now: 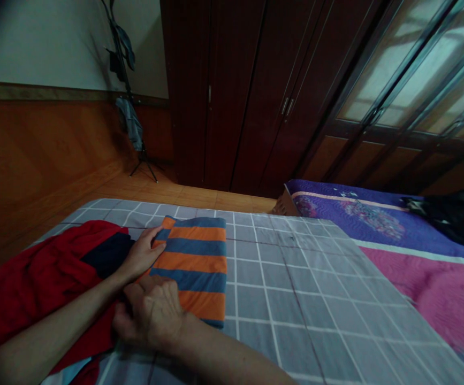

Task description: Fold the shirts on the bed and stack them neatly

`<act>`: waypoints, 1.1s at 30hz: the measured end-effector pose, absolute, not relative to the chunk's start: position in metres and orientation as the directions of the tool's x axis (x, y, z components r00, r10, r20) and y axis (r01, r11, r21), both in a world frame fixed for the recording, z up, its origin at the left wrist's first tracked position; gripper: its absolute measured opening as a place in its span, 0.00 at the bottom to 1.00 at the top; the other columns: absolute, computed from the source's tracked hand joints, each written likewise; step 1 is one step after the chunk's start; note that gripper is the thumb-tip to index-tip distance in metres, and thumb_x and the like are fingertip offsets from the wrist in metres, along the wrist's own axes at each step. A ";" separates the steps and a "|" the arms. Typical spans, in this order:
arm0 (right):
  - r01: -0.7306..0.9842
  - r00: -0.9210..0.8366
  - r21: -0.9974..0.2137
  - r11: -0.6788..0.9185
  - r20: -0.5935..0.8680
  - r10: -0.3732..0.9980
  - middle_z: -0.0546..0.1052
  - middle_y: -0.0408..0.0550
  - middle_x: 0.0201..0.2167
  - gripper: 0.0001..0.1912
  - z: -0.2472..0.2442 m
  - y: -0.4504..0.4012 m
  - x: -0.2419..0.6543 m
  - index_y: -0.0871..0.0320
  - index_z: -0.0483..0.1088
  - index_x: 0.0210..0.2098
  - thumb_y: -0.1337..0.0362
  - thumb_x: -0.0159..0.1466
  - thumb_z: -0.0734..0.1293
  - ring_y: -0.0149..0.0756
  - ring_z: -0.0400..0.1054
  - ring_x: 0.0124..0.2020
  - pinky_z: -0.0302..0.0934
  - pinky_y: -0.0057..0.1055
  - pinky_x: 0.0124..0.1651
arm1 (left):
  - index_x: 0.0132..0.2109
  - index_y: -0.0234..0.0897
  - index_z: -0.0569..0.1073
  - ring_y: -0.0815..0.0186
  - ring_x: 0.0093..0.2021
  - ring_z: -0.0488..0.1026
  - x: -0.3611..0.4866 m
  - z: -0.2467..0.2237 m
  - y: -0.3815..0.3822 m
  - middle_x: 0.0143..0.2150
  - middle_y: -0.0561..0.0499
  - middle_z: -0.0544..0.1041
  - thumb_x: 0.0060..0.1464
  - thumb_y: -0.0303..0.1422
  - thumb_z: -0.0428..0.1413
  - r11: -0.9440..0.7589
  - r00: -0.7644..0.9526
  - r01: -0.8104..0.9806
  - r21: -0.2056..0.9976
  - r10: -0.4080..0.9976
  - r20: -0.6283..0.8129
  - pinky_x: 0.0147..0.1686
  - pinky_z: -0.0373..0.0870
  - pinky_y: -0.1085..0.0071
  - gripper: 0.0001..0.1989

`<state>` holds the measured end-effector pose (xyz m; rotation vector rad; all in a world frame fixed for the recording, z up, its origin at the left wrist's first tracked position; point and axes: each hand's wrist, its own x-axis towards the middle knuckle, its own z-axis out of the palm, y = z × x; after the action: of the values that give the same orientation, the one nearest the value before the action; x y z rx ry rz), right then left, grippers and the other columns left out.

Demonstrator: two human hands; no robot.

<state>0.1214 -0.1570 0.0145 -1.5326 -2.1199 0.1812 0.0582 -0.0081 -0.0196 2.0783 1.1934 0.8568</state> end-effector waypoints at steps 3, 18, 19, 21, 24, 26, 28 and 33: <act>0.803 -0.086 -0.523 0.286 0.374 0.924 0.72 0.49 0.35 0.09 0.020 -0.144 0.141 0.58 0.70 0.36 0.64 0.61 0.60 0.37 0.66 0.38 0.59 0.32 0.43 | 0.57 0.33 0.67 0.54 0.60 0.62 0.056 -0.029 -0.007 0.59 0.41 0.66 0.53 0.32 0.50 -0.590 0.499 0.565 0.576 0.801 0.331 0.60 0.58 0.58 0.23; -0.348 0.424 -0.936 0.052 -0.107 0.899 0.70 0.48 0.49 0.18 -0.001 -0.087 0.264 0.52 0.61 0.47 0.54 0.59 0.60 0.37 0.68 0.48 0.63 0.40 0.50 | 0.67 0.34 0.52 0.54 0.68 0.45 0.054 -0.012 -0.034 0.69 0.44 0.50 0.62 0.47 0.42 -0.815 0.842 0.502 0.290 0.537 0.053 0.64 0.47 0.53 0.32; -0.410 0.438 -0.910 0.070 -0.129 0.890 0.69 0.48 0.48 0.17 -0.001 -0.086 0.272 0.52 0.62 0.45 0.52 0.60 0.59 0.37 0.68 0.48 0.63 0.39 0.49 | 0.68 0.34 0.51 0.53 0.69 0.44 0.053 -0.015 -0.034 0.69 0.44 0.49 0.62 0.48 0.41 -0.814 0.844 0.505 0.285 0.536 0.035 0.64 0.47 0.53 0.33; -0.510 0.448 -0.854 0.106 -0.158 0.880 0.69 0.48 0.48 0.16 0.000 -0.086 0.280 0.52 0.62 0.41 0.49 0.60 0.59 0.36 0.68 0.48 0.64 0.37 0.48 | 0.68 0.35 0.49 0.53 0.69 0.43 0.052 -0.019 -0.033 0.70 0.44 0.47 0.62 0.49 0.39 -0.819 0.844 0.506 0.270 0.535 0.043 0.64 0.46 0.53 0.34; -0.617 0.409 -0.776 0.129 -0.176 0.895 0.70 0.48 0.47 0.16 0.000 -0.089 0.271 0.53 0.64 0.39 0.49 0.59 0.61 0.36 0.68 0.46 0.64 0.35 0.47 | 0.68 0.34 0.50 0.52 0.69 0.44 0.051 -0.022 -0.030 0.70 0.43 0.47 0.62 0.50 0.39 -0.826 0.843 0.505 0.250 0.534 0.060 0.63 0.48 0.52 0.35; -0.671 0.357 -0.733 0.112 -0.186 0.916 0.71 0.50 0.46 0.16 -0.001 -0.089 0.262 0.55 0.65 0.39 0.50 0.60 0.62 0.37 0.69 0.44 0.65 0.37 0.47 | 0.68 0.33 0.50 0.51 0.69 0.43 0.051 -0.024 -0.029 0.70 0.41 0.45 0.61 0.51 0.40 -0.824 0.839 0.513 0.239 0.541 0.064 0.63 0.48 0.52 0.36; -0.708 0.331 -0.699 0.104 -0.198 0.923 0.71 0.50 0.44 0.16 -0.002 -0.088 0.261 0.56 0.65 0.39 0.50 0.61 0.61 0.37 0.70 0.43 0.65 0.38 0.46 | 0.68 0.32 0.49 0.50 0.69 0.42 0.051 -0.027 -0.028 0.70 0.40 0.44 0.60 0.52 0.41 -0.822 0.832 0.522 0.229 0.550 0.075 0.63 0.48 0.51 0.37; -0.727 0.377 -0.669 0.156 -0.200 0.904 0.71 0.45 0.42 0.15 0.003 -0.089 0.274 0.53 0.62 0.40 0.49 0.65 0.56 0.32 0.69 0.43 0.64 0.33 0.46 | 0.68 0.34 0.49 0.50 0.69 0.43 0.049 -0.037 -0.024 0.69 0.39 0.45 0.60 0.52 0.42 -0.832 0.830 0.516 0.204 0.544 0.121 0.62 0.51 0.51 0.37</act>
<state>0.2738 -0.0886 0.0029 -0.7771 -0.2719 1.1886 0.0492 -0.0236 -0.0370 2.8483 0.8307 0.2614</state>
